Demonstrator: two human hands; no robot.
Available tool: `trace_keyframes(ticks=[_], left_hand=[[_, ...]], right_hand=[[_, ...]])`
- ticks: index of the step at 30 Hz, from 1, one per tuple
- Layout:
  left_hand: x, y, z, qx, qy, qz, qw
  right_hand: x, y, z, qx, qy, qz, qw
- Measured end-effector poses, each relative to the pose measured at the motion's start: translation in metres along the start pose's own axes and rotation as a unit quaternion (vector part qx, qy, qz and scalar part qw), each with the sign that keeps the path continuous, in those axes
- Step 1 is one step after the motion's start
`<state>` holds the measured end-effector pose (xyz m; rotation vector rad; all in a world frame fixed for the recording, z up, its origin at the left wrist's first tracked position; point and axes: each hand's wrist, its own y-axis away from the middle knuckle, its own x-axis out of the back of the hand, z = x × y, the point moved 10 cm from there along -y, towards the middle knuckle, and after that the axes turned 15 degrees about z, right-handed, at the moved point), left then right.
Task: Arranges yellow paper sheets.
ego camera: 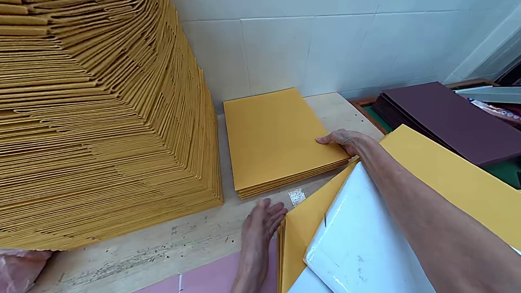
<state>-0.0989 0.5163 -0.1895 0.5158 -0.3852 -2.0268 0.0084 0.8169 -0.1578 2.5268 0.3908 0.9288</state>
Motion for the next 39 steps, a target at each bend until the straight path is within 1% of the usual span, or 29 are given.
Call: trace_keyframes(ticks=[1,3,6,9,11,14,16,18,20,22,23,25,26,30,39], left_hand=[[0.004,-0.007,0.002,0.033,0.044,0.045,0.997],[0.009,-0.018,0.008,0.055,0.105,0.105,0.987],[0.015,-0.032,0.018,0.042,0.148,0.167,0.974],[0.021,-0.037,0.025,0.036,0.154,0.215,0.964],[0.023,-0.038,0.027,0.023,0.154,0.217,0.964],[0.025,-0.038,0.024,0.016,0.139,0.184,0.973],[0.028,-0.039,0.024,0.003,0.126,0.17,0.977],[0.029,-0.038,0.025,-0.01,0.114,0.169,0.979],[0.029,-0.038,0.026,-0.015,0.105,0.181,0.978],[0.029,-0.038,0.026,-0.016,0.1,0.194,0.976],[0.028,-0.037,0.026,-0.014,0.098,0.2,0.975],[0.027,-0.037,0.026,-0.015,0.103,0.206,0.973],[0.028,-0.038,0.026,-0.018,0.106,0.211,0.972],[0.029,-0.036,0.026,-0.03,0.112,0.227,0.967],[0.03,-0.035,0.026,-0.054,0.114,0.238,0.963]], right_hand=[[-0.001,0.0,-0.001,0.005,-0.005,-0.003,1.0],[-0.004,0.001,-0.001,0.012,-0.013,-0.005,1.0],[-0.005,0.001,0.0,0.013,-0.021,-0.005,1.0],[-0.009,-0.001,-0.001,0.028,-0.014,-0.015,0.999],[-0.011,-0.002,-0.002,0.033,-0.014,-0.021,0.999],[-0.007,0.003,-0.004,0.044,-0.009,-0.011,0.999],[-0.003,0.008,-0.012,0.081,0.024,0.002,0.996],[0.001,0.012,-0.023,0.141,0.094,0.008,0.986],[0.002,0.016,-0.029,0.177,0.176,-0.027,0.968],[0.002,0.028,-0.028,0.182,0.269,-0.075,0.943],[0.003,0.034,-0.025,0.178,0.32,-0.085,0.926],[0.002,0.04,-0.021,0.19,0.402,-0.08,0.892],[0.002,0.039,-0.02,0.202,0.424,-0.071,0.88],[-0.001,0.04,-0.017,0.235,0.458,-0.027,0.857],[-0.009,0.053,-0.023,0.29,0.457,-0.009,0.841]])
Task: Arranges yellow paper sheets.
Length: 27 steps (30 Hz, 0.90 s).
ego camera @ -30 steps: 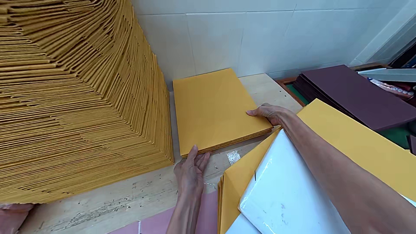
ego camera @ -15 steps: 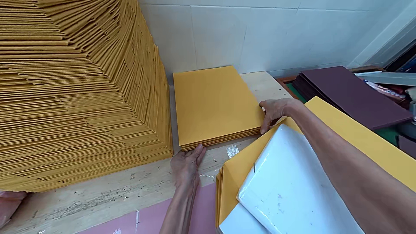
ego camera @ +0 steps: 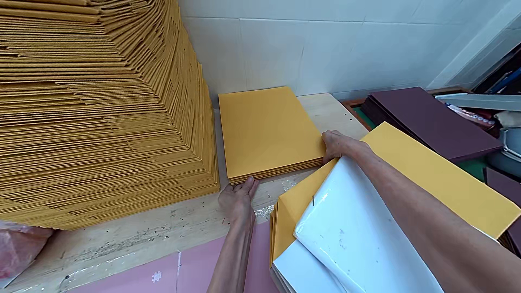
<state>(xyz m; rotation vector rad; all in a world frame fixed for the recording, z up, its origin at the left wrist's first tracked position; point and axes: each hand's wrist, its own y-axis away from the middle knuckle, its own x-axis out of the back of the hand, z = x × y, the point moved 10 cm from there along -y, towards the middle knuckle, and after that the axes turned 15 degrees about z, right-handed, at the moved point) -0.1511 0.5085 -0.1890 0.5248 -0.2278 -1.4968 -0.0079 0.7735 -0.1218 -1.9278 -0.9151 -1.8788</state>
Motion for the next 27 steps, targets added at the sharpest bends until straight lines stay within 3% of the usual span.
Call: trace_keyframes(ticks=[13,17,21,27], left_hand=[[0.0,-0.003,-0.001,0.014,0.014,-0.015,1.0],[-0.001,-0.005,0.001,-0.016,0.018,-0.043,0.999],[-0.003,-0.001,-0.001,-0.039,0.044,-0.103,0.993],[-0.007,0.006,-0.004,0.02,0.054,-0.075,0.996]], right_hand=[[0.003,0.001,-0.001,-0.008,0.022,0.001,1.0],[0.003,-0.003,0.009,-0.035,-0.002,-0.016,0.999],[0.009,-0.001,0.023,-0.106,-0.101,-0.022,0.989],[0.001,-0.003,0.032,-0.15,-0.25,-0.058,0.955]])
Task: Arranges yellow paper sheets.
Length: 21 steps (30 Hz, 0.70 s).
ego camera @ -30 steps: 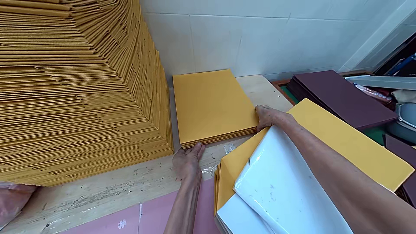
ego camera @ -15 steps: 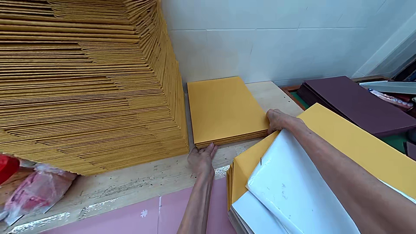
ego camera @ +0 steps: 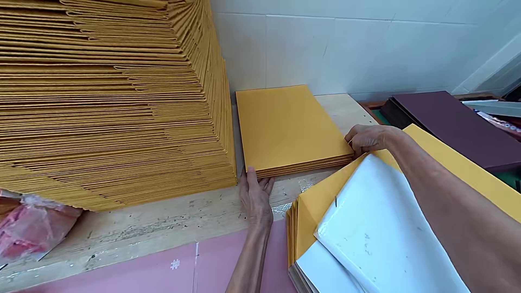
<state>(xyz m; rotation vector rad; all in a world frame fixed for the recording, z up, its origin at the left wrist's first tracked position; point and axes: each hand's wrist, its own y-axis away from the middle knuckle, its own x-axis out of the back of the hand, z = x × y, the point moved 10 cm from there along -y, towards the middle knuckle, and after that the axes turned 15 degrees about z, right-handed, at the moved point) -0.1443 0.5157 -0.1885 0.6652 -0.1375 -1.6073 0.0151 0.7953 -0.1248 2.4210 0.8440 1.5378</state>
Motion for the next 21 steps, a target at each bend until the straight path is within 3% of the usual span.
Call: trace_keyframes(ticks=[5,11,16,19,21], left_hand=[[0.002,0.0,0.005,-0.032,-0.035,0.039,0.998],[0.002,-0.001,0.009,-0.064,-0.066,0.042,0.995],[0.005,0.013,0.004,0.013,-0.012,0.03,0.999],[0.02,0.036,-0.006,0.062,-0.061,0.001,0.996],[0.027,0.05,-0.016,0.07,-0.126,-0.068,0.987]], right_hand=[[0.0,-0.004,0.008,-0.052,-0.106,0.015,0.993],[0.001,0.001,0.001,0.013,0.014,0.056,0.998],[0.01,0.011,-0.019,0.114,0.155,0.118,0.974],[0.029,0.022,-0.025,0.129,0.146,0.199,0.961],[0.044,0.03,-0.027,0.137,0.103,0.269,0.948]])
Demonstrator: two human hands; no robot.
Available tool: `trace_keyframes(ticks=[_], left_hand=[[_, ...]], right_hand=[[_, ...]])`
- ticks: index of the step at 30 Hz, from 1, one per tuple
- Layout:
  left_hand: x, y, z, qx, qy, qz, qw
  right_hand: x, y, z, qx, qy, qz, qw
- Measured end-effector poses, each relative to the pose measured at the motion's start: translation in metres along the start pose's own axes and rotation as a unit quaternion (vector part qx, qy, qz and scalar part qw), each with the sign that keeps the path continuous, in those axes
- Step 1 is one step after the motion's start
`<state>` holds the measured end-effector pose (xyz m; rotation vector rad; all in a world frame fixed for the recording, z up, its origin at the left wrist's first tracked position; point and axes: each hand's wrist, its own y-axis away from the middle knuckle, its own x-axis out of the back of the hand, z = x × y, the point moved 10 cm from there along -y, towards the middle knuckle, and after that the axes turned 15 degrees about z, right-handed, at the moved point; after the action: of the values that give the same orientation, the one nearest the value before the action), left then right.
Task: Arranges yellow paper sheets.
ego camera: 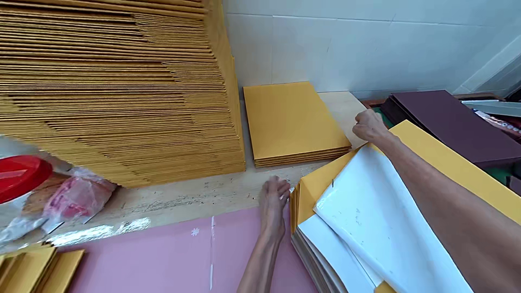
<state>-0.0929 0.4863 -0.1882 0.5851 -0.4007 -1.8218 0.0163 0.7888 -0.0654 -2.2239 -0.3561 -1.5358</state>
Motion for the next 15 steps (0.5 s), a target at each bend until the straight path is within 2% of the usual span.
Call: trace_keyframes(ticks=[2,5,7,9,11,14,15], left_hand=[[-0.002,0.012,-0.006,-0.051,-0.079,-0.063,0.994],[-0.004,0.027,-0.006,-0.159,-0.189,-0.093,0.965],[0.001,0.03,-0.002,-0.169,-0.228,-0.101,0.954],[0.009,0.036,0.004,-0.151,-0.229,-0.11,0.955],[0.015,0.052,0.016,-0.186,-0.227,-0.147,0.945],[0.044,0.087,0.039,-0.299,-0.273,-0.185,0.896],[0.065,0.101,0.046,-0.354,-0.309,-0.173,0.865]], right_hand=[[0.021,0.005,-0.004,-0.032,-0.052,0.064,0.996],[0.042,0.015,-0.012,-0.067,-0.12,0.102,0.985],[0.048,0.023,-0.027,-0.064,-0.149,0.116,0.98],[0.056,0.03,-0.046,-0.024,-0.181,0.165,0.969],[0.067,0.043,-0.072,0.044,-0.233,0.249,0.939],[0.087,0.101,-0.135,0.119,-0.317,0.291,0.895],[0.093,0.129,-0.161,0.126,-0.319,0.27,0.899]])
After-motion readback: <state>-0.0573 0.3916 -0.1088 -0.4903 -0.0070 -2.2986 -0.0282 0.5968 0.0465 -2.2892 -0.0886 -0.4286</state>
